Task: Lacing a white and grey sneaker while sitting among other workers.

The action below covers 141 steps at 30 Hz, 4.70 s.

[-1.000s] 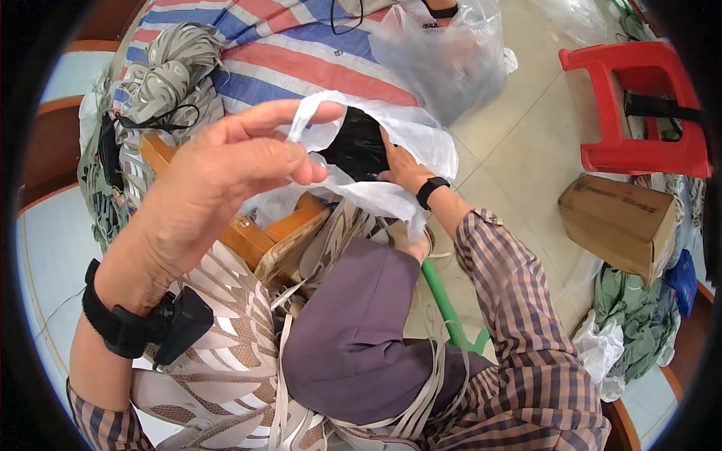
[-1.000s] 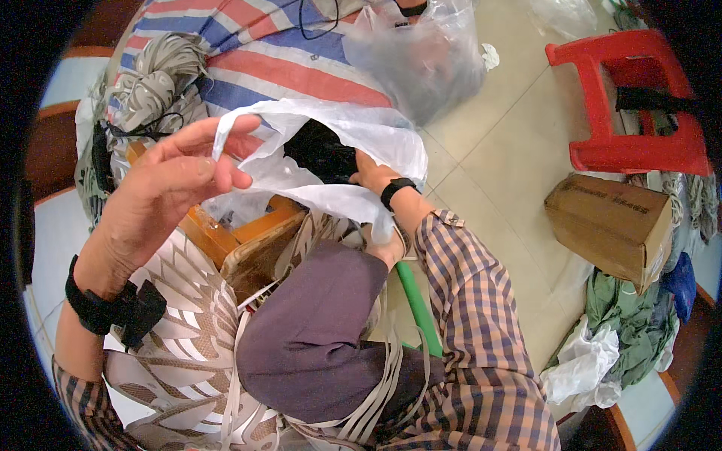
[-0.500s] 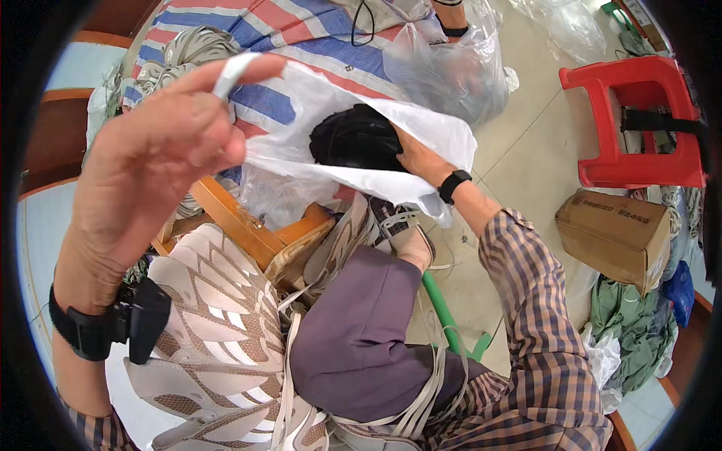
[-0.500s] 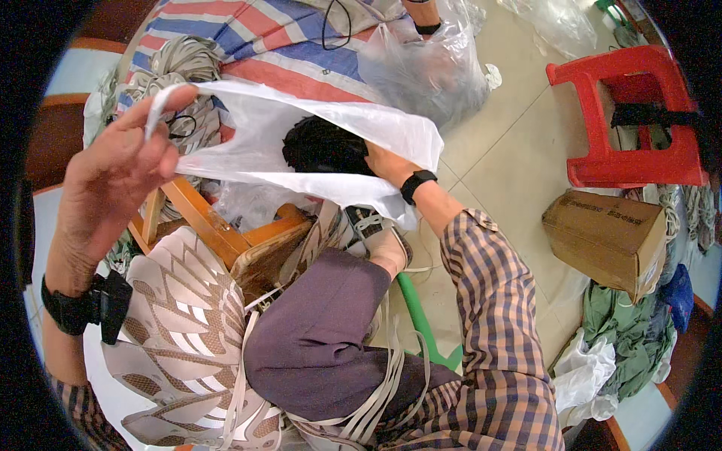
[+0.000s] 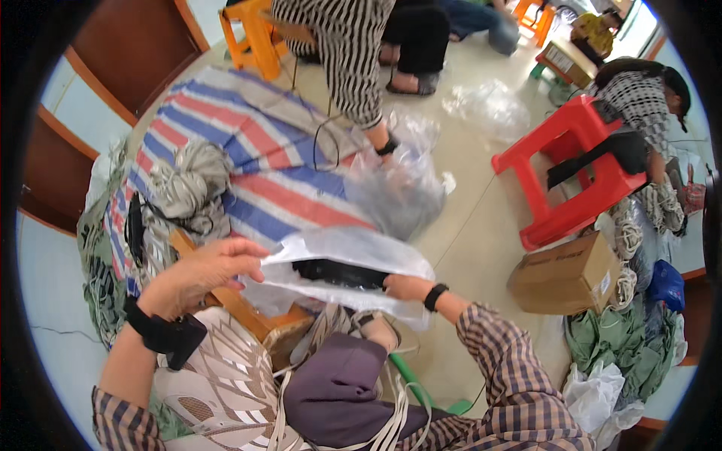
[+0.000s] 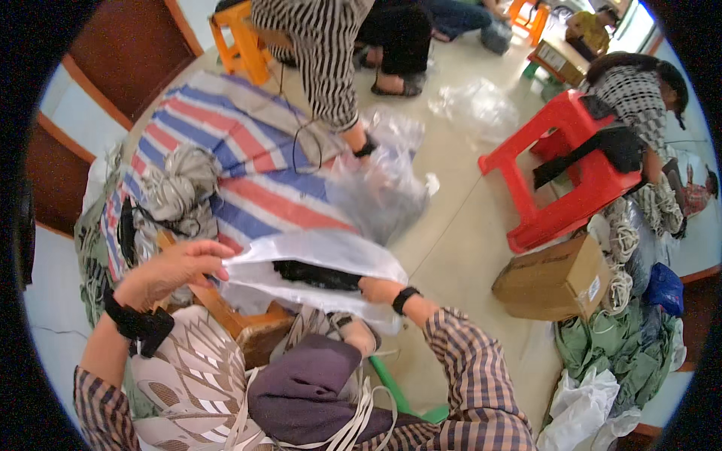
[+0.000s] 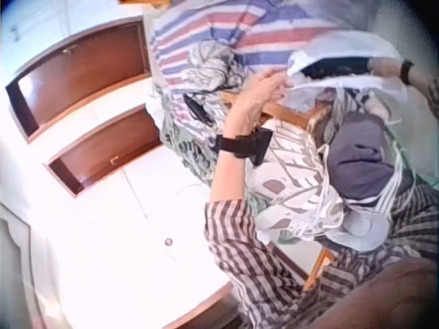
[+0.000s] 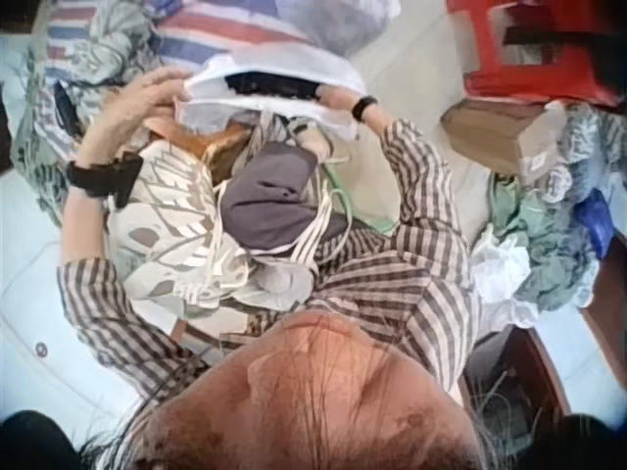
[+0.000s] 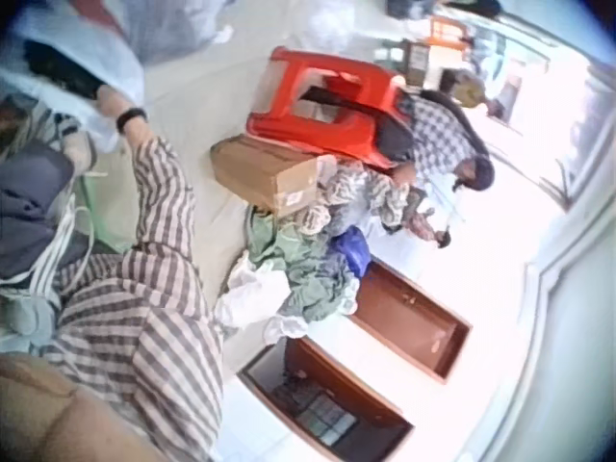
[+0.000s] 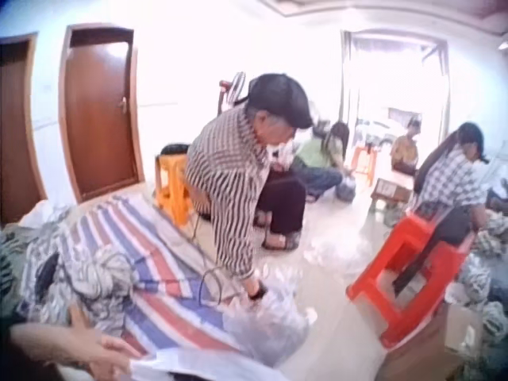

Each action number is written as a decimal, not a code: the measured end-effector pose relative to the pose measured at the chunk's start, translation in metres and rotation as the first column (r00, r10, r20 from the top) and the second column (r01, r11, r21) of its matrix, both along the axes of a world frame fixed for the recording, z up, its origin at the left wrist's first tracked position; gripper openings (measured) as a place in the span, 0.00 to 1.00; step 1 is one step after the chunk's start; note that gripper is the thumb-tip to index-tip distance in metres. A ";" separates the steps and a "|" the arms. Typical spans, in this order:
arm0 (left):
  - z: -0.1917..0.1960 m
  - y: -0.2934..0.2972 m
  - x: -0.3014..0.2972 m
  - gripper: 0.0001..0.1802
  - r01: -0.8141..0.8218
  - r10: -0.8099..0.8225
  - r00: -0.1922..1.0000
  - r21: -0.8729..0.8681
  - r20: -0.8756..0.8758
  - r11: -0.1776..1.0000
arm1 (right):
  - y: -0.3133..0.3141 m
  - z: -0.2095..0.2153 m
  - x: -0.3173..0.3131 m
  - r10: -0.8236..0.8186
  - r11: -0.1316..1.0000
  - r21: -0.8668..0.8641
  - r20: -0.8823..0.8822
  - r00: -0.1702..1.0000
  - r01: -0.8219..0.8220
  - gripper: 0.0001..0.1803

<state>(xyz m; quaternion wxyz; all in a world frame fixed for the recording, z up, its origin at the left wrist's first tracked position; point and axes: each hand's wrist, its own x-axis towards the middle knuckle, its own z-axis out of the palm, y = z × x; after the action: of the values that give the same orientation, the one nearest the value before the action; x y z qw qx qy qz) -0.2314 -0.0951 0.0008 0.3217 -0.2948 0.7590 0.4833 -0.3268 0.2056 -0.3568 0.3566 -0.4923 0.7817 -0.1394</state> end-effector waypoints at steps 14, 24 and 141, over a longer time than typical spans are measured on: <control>0.053 -0.096 -0.001 0.11 -0.244 -0.610 0.483 -0.765 -0.628 0.596 | 0.046 0.185 0.106 -0.314 0.781 -0.348 0.500 0.807 0.519 0.14; 0.063 -0.269 0.033 0.11 -0.521 -0.381 0.496 -0.618 -0.781 0.589 | 0.112 0.172 0.143 -0.442 0.609 -0.081 0.791 0.423 0.789 0.16; 0.004 0.131 0.325 0.06 -0.649 -0.022 0.517 -0.409 -0.856 0.641 | -0.090 0.336 0.228 0.110 0.592 -0.726 -0.356 0.928 -0.349 0.12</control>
<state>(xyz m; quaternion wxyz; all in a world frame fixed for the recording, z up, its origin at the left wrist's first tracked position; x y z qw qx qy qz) 0.0936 0.0364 0.0050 -0.2944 -0.2864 0.8634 0.2929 -0.0986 0.1161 -0.0211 0.0118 -0.7092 0.6139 -0.3465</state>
